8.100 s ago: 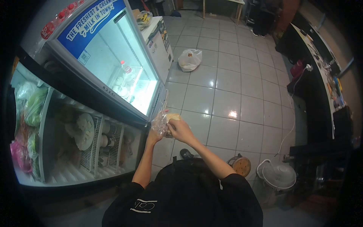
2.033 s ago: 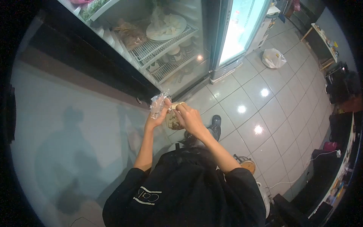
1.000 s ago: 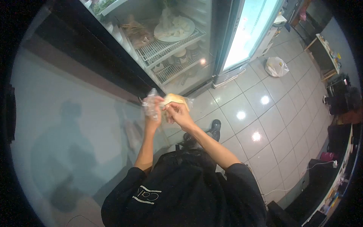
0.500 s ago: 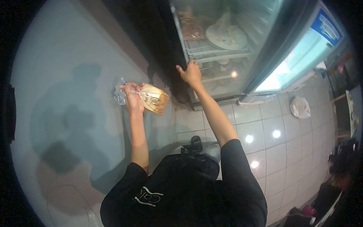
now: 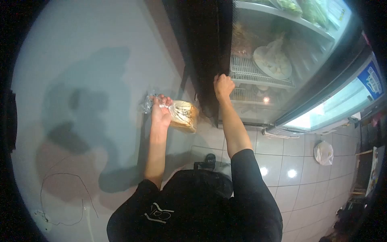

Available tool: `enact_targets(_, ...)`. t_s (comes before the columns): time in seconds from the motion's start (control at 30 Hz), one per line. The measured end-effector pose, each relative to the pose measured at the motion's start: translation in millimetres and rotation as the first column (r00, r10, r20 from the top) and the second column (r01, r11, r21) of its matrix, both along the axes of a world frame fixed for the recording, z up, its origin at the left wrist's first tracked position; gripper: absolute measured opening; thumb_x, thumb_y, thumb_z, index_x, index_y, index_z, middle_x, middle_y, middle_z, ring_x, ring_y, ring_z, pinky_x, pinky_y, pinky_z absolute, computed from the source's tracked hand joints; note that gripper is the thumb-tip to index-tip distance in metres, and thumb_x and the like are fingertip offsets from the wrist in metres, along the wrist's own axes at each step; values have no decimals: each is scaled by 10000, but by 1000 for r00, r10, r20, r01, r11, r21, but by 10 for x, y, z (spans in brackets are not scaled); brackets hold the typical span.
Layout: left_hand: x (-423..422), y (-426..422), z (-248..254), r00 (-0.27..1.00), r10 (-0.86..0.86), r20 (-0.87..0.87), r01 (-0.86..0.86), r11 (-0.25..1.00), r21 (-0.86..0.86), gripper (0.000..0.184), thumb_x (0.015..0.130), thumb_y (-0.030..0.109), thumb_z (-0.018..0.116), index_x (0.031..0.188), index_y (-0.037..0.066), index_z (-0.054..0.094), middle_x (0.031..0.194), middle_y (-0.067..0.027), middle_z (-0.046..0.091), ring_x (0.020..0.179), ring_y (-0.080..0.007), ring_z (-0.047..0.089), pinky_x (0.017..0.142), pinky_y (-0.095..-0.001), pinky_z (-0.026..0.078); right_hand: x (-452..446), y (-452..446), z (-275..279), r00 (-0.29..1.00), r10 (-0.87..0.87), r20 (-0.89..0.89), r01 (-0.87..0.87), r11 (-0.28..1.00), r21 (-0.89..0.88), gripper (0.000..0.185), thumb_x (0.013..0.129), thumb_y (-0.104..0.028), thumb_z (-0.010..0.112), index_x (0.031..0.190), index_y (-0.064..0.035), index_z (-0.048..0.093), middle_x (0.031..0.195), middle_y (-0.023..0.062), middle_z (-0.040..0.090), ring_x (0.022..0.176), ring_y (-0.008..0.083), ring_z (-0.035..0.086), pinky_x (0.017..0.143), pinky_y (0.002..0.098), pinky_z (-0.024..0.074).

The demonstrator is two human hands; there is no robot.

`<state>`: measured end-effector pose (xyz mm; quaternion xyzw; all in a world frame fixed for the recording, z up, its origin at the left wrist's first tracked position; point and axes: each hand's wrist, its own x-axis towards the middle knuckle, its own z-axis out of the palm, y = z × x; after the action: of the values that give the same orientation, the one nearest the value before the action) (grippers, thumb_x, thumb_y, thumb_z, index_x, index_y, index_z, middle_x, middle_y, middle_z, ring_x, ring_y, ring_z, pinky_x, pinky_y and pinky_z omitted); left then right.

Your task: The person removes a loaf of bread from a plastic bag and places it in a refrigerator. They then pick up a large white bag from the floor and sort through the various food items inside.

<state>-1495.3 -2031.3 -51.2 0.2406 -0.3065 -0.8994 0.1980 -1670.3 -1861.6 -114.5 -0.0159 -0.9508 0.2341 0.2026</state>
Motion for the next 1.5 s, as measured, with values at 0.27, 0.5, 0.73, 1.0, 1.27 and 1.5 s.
enact_targets(0.27,-111,89,-352,992,81,-97,-76,996,48,200,970,301,433,986,110,492,839,-23,544,698,-116,492,815,-317,472,98,247,199,811,584,31,-534,719,445,278,813,-117,524,1068,-24,584,1272,167,494,740,284,660,592,377,532)
enact_targets(0.5,-38,321,-503,993,30,-110,-24,998,55,231,964,332,440,964,106,489,842,-21,536,696,-116,480,801,-313,467,94,-97,635,863,254,436,-494,606,624,285,860,-144,502,1097,-74,645,1408,109,388,862,211,671,645,325,548)
enact_targets(0.73,143,376,-394,996,79,-49,-76,995,59,253,960,358,440,987,111,484,817,-26,542,701,-124,487,764,-310,473,-70,-152,384,900,316,299,-435,668,604,229,848,-128,520,987,-110,702,1384,131,411,898,213,665,696,312,543)
enact_targets(1.0,-48,-56,-696,999,-6,31,9,997,-77,387,948,418,433,840,63,544,778,-44,562,695,-169,546,710,-306,487,-154,-59,302,897,388,213,-434,682,588,188,809,-121,538,871,-87,712,1273,192,509,838,235,670,674,315,532)
enact_targets(1.27,-131,-11,-487,994,-108,-16,107,991,-80,426,932,468,420,861,71,559,778,-39,548,728,-169,548,752,-323,490,828,264,455,837,541,85,-495,681,539,171,755,-118,551,795,-8,676,1187,248,536,692,262,658,590,345,516)
enact_targets(1.5,-372,286,-630,945,-324,-41,277,862,-425,506,904,545,412,910,63,565,799,-50,583,736,-164,574,730,-284,482,1865,528,377,824,562,70,-550,765,336,184,706,-52,565,863,40,591,1126,174,550,690,284,641,569,372,523)
